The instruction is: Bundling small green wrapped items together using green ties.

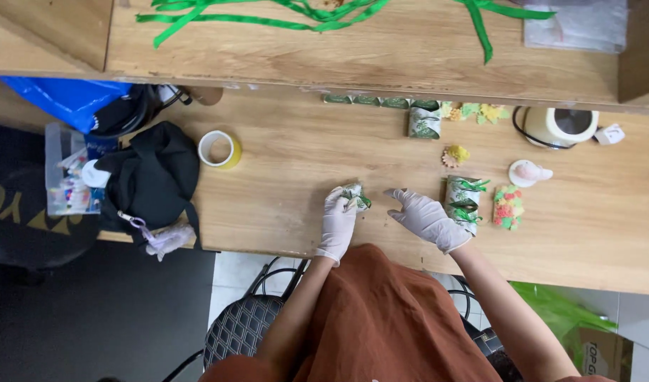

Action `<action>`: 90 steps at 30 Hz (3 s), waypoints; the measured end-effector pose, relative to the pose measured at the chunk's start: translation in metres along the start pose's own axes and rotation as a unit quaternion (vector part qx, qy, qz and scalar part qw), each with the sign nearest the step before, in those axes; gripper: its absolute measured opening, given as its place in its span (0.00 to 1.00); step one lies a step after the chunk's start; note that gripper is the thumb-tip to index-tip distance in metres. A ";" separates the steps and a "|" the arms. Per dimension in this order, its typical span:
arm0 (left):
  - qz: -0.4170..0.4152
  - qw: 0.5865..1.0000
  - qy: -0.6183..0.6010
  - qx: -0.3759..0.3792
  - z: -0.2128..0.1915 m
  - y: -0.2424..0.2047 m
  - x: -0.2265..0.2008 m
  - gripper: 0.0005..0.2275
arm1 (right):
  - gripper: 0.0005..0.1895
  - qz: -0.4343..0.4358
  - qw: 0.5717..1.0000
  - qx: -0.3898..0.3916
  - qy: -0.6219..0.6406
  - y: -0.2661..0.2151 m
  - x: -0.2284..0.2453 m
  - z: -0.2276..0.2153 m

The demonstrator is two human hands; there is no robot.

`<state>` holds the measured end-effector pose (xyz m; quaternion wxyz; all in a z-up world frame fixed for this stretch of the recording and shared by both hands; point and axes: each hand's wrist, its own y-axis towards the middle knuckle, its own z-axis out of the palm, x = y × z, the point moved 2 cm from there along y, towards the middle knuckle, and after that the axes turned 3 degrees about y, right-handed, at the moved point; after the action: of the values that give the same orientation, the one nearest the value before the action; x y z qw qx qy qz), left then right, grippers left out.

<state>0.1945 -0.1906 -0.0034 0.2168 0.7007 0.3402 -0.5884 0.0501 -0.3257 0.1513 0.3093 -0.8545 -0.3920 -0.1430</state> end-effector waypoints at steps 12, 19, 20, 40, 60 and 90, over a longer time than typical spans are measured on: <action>-0.125 0.978 0.165 0.026 -0.039 0.004 0.019 0.11 | 0.13 -0.043 0.987 -0.095 0.125 0.071 -0.011 0.068; -0.301 0.944 -0.057 0.125 -0.022 -0.007 0.015 0.11 | 0.16 -0.043 0.984 -0.126 0.121 0.078 -0.025 0.089; -0.302 0.943 -0.056 0.125 -0.022 -0.007 0.023 0.11 | 0.16 -0.042 0.984 -0.124 0.122 0.077 -0.024 0.088; -0.255 0.920 -0.297 0.027 -0.015 0.017 -0.006 0.09 | 0.10 0.047 0.829 -0.065 0.554 0.105 -0.067 0.127; -0.179 0.964 -0.192 0.043 -0.025 0.025 -0.027 0.10 | 0.14 0.052 0.849 -0.016 0.526 0.091 -0.027 0.078; -0.197 0.961 -0.141 0.134 -0.001 0.017 -0.020 0.10 | 0.09 0.096 0.958 -0.051 0.266 0.076 0.009 0.041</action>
<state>0.2062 -0.2061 0.0146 0.0468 0.5522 0.3553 -0.7527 0.1134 -0.3324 0.0931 0.3704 -0.8341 -0.2038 -0.3542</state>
